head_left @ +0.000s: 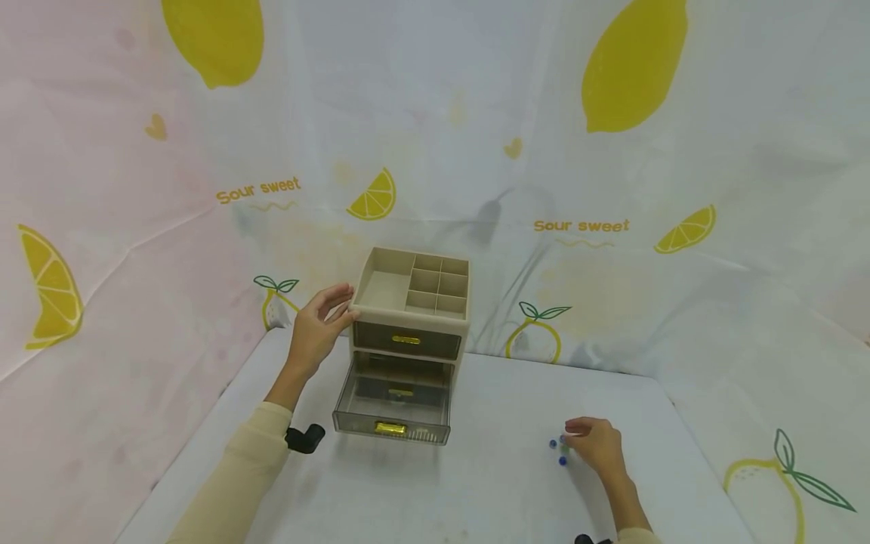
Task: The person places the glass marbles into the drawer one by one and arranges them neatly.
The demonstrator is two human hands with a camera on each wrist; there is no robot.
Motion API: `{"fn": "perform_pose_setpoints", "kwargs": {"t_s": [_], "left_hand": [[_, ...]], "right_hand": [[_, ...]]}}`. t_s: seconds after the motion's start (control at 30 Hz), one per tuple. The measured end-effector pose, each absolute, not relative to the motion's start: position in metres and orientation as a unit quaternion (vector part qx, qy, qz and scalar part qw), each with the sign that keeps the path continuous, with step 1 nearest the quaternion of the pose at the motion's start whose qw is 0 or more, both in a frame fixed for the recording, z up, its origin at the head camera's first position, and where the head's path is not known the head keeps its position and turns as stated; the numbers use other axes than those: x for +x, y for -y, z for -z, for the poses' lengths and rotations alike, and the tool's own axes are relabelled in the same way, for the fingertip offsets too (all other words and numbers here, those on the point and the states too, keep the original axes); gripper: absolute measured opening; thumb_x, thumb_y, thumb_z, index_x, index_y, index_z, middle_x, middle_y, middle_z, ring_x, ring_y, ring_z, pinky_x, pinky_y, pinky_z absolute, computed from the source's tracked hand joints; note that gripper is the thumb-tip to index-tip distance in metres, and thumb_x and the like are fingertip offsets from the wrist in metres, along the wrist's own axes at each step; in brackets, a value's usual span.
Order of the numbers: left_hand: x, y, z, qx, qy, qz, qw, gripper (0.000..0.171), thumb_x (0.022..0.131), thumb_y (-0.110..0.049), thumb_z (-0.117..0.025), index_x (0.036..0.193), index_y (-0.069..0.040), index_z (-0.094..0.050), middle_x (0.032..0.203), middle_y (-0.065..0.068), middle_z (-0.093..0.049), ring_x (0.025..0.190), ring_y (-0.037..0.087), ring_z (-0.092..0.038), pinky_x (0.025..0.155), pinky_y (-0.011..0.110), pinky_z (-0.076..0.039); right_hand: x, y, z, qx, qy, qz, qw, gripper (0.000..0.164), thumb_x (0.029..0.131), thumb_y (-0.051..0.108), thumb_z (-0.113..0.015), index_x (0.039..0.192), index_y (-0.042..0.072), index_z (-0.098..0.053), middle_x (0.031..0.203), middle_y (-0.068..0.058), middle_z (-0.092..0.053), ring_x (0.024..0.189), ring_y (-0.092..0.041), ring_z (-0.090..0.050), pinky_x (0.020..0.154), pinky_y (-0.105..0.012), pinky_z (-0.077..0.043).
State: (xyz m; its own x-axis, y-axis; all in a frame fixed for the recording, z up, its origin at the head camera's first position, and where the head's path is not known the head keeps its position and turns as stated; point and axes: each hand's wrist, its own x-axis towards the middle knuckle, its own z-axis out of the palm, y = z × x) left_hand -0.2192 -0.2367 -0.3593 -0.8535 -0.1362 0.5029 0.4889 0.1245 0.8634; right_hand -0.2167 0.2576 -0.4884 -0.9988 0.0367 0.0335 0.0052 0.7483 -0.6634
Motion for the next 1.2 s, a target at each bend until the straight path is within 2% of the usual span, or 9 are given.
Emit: {"fn": "perform_pose_setpoints", "kwargs": {"t_s": [0.13, 0.5, 0.97, 1.2], "left_hand": [[-0.220, 0.237, 0.360, -0.123, 0.711, 0.648, 0.242, 0.050, 0.087, 0.008, -0.068, 0.132, 0.016, -0.047, 0.132, 0.032, -0.051, 0.127, 0.043, -0.047, 0.104, 0.029, -0.047], [-0.238, 0.246, 0.383, -0.124, 0.707, 0.647, 0.257, 0.053, 0.087, -0.004, -0.073, 0.134, 0.007, -0.051, 0.133, 0.024, -0.054, 0.127, 0.027, -0.052, 0.103, 0.023, -0.047], [-0.237, 0.245, 0.384, -0.120, 0.710, 0.645, 0.256, 0.052, 0.086, -0.006, -0.074, 0.133, 0.004, -0.053, 0.133, 0.021, -0.056, 0.126, 0.026, -0.052, 0.104, 0.023, -0.047], [-0.236, 0.244, 0.381, -0.122, 0.712, 0.645, 0.249, 0.052, 0.087, 0.000, -0.071, 0.134, 0.007, -0.051, 0.134, 0.024, -0.054, 0.129, 0.033, -0.049, 0.105, 0.025, -0.046]], "right_hand": [[-0.215, -0.257, 0.493, -0.017, 0.932, -0.361, 0.022, 0.026, 0.076, 0.004, -0.079, 0.099, -0.003, -0.071, 0.092, -0.016, -0.073, 0.087, -0.033, -0.070, 0.071, -0.042, -0.062], [-0.212, -0.252, 0.502, -0.008, 0.932, -0.361, 0.040, 0.025, 0.073, 0.000, -0.078, 0.098, -0.003, -0.072, 0.089, -0.015, -0.073, 0.082, -0.031, -0.070, 0.072, -0.045, -0.061], [-0.216, -0.250, 0.508, -0.005, 0.933, -0.353, 0.066, 0.022, 0.075, 0.001, -0.078, 0.096, -0.002, -0.073, 0.089, -0.014, -0.074, 0.083, -0.032, -0.070, 0.070, -0.042, -0.062], [-0.218, -0.249, 0.511, -0.006, 0.934, -0.348, 0.087, 0.020, 0.073, 0.000, -0.079, 0.093, 0.000, -0.074, 0.085, -0.011, -0.074, 0.080, -0.029, -0.071, 0.072, -0.041, -0.061]]}}
